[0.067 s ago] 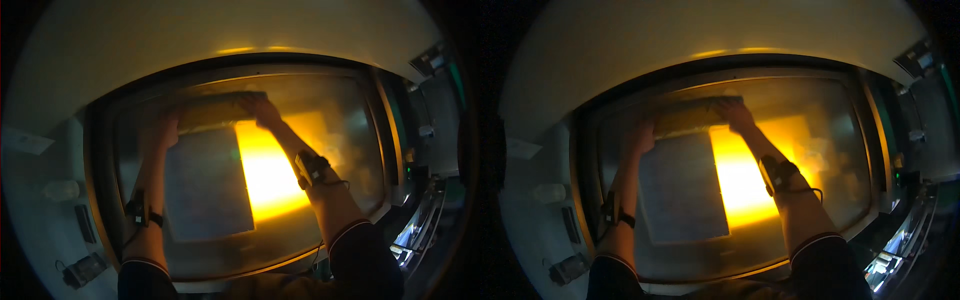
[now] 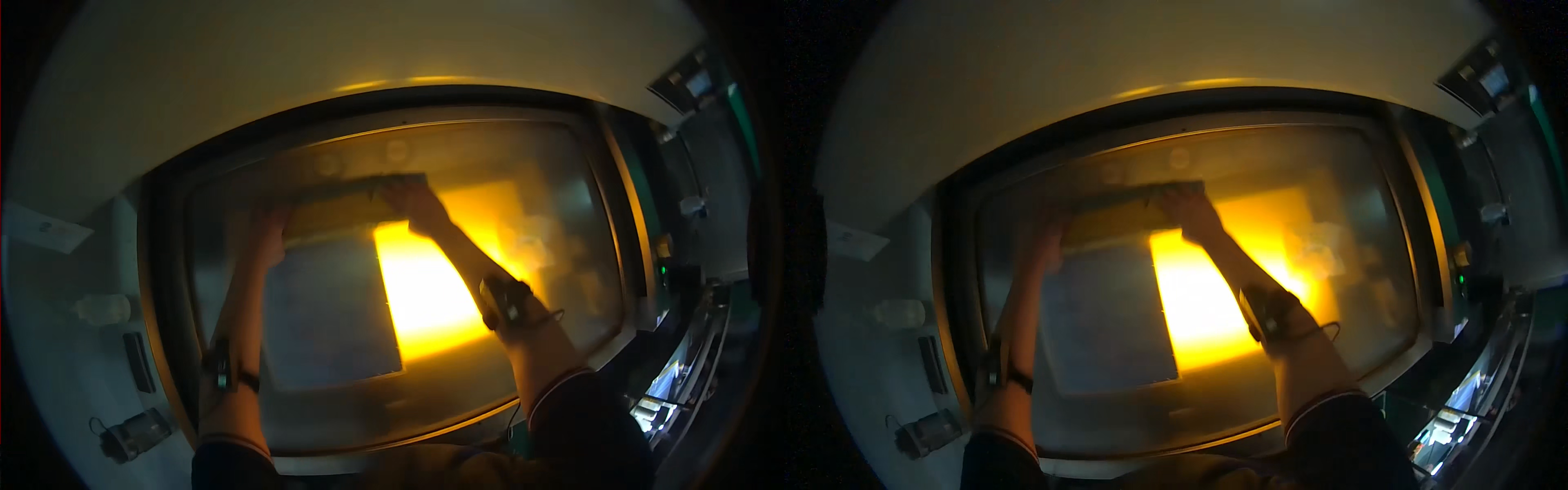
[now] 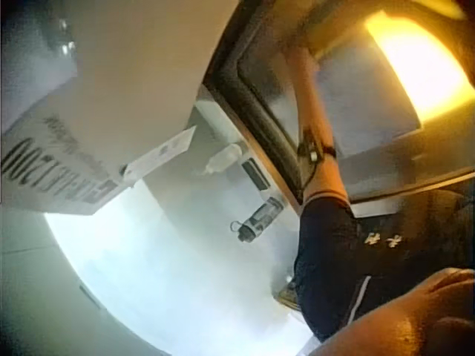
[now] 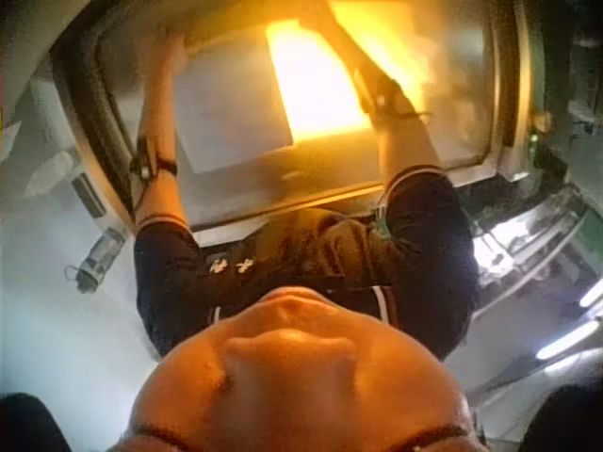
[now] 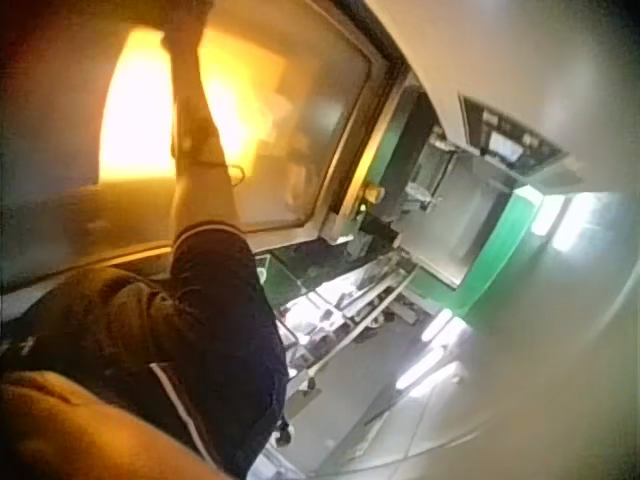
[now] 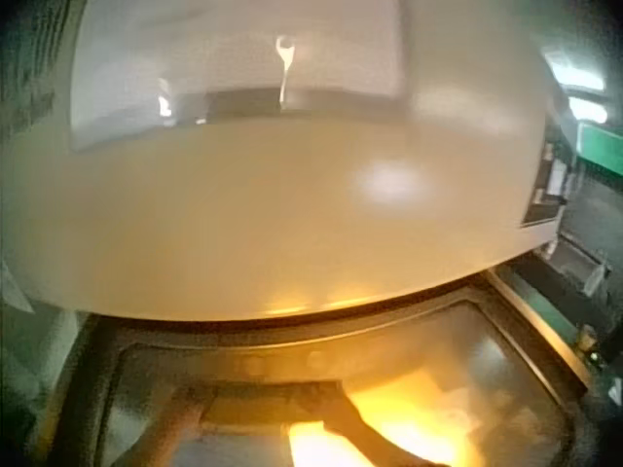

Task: Operating an LED exposure machine to process panels or circuit boards.

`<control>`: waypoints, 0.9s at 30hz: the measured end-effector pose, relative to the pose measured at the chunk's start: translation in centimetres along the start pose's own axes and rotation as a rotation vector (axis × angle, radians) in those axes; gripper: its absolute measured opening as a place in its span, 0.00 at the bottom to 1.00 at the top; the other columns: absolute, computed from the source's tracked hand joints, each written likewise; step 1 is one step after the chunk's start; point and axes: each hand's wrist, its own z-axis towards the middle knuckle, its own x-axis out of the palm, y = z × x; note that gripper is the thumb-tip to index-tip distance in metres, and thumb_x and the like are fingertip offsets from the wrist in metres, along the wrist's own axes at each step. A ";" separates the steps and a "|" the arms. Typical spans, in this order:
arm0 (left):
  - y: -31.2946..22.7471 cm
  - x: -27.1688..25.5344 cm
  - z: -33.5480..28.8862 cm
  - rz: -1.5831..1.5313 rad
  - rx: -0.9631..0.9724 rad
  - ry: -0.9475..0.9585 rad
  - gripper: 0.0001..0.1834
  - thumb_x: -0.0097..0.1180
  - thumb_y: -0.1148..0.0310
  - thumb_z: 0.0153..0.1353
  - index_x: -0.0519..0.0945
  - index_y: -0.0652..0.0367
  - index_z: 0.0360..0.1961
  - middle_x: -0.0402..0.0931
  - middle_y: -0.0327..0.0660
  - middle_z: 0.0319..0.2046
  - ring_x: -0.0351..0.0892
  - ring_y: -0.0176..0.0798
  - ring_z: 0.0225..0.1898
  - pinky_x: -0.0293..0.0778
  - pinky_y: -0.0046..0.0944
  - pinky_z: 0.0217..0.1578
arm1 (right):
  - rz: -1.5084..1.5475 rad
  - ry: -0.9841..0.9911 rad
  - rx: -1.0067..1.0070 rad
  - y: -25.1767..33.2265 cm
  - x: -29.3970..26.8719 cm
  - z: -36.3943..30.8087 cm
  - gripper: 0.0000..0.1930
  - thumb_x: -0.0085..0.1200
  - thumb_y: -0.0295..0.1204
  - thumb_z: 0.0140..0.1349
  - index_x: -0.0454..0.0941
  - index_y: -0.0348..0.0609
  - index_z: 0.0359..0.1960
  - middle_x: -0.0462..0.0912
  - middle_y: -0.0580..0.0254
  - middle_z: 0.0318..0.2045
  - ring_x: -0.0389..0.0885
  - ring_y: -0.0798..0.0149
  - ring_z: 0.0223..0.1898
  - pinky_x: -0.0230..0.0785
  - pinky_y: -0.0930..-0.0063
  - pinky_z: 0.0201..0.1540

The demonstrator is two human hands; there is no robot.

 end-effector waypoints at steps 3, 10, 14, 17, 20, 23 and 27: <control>-1.8 5.5 -10.7 -0.229 -0.179 0.580 0.19 0.47 0.70 0.61 0.77 0.59 0.52 0.77 0.55 0.47 0.76 0.58 0.51 0.69 0.52 0.56 | 0.339 0.156 -0.039 4.2 -1.3 -13.7 0.29 0.52 0.17 0.48 0.76 0.45 0.56 0.74 0.53 0.59 0.71 0.45 0.59 0.64 0.56 0.62; -18.0 2.3 -39.3 -0.065 0.270 0.673 0.42 0.66 0.67 0.48 0.66 0.61 0.66 0.68 0.55 0.63 0.67 0.57 0.64 0.60 0.57 0.66 | 0.503 0.267 -0.165 8.4 -0.5 -44.9 0.26 0.51 0.40 0.66 0.66 0.57 0.66 0.76 0.58 0.58 0.77 0.53 0.53 0.70 0.60 0.54; -15.1 3.5 -39.8 -0.081 0.340 0.555 0.38 0.67 0.68 0.51 0.68 0.63 0.65 0.71 0.56 0.60 0.70 0.60 0.62 0.65 0.53 0.64 | 0.380 0.211 0.476 -11.6 -5.8 -51.0 0.26 0.57 0.43 0.59 0.73 0.46 0.58 0.79 0.53 0.51 0.80 0.54 0.47 0.73 0.62 0.48; -13.2 3.8 -39.2 -0.112 0.276 0.622 0.40 0.70 0.67 0.50 0.68 0.63 0.65 0.71 0.56 0.60 0.70 0.60 0.61 0.66 0.51 0.63 | -0.010 -0.114 1.411 -27.5 -17.8 -58.7 0.40 0.67 0.50 0.48 0.69 0.42 0.62 0.79 0.49 0.52 0.78 0.48 0.52 0.72 0.55 0.54; -15.4 4.0 -37.7 -0.114 0.181 0.706 0.44 0.72 0.67 0.46 0.66 0.62 0.66 0.71 0.55 0.60 0.71 0.61 0.61 0.66 0.53 0.63 | -0.191 -0.251 1.556 -37.0 -12.7 -74.8 0.55 0.64 0.64 0.46 0.58 0.46 0.71 0.58 0.48 0.71 0.54 0.45 0.73 0.47 0.45 0.72; -17.7 2.6 -37.3 -0.008 0.143 0.731 0.44 0.71 0.69 0.46 0.65 0.61 0.66 0.71 0.56 0.59 0.71 0.64 0.60 0.66 0.54 0.62 | -0.206 -0.273 1.514 -36.8 -12.5 -74.9 0.56 0.62 0.68 0.45 0.57 0.48 0.71 0.58 0.54 0.71 0.47 0.51 0.75 0.42 0.42 0.72; -20.6 3.0 -37.6 -0.013 -0.022 0.712 0.38 0.67 0.72 0.50 0.68 0.59 0.65 0.70 0.58 0.59 0.69 0.63 0.62 0.67 0.52 0.62 | -0.093 -0.151 1.515 -37.0 -14.6 -74.6 0.56 0.61 0.69 0.45 0.58 0.47 0.71 0.59 0.54 0.71 0.50 0.46 0.74 0.41 0.37 0.71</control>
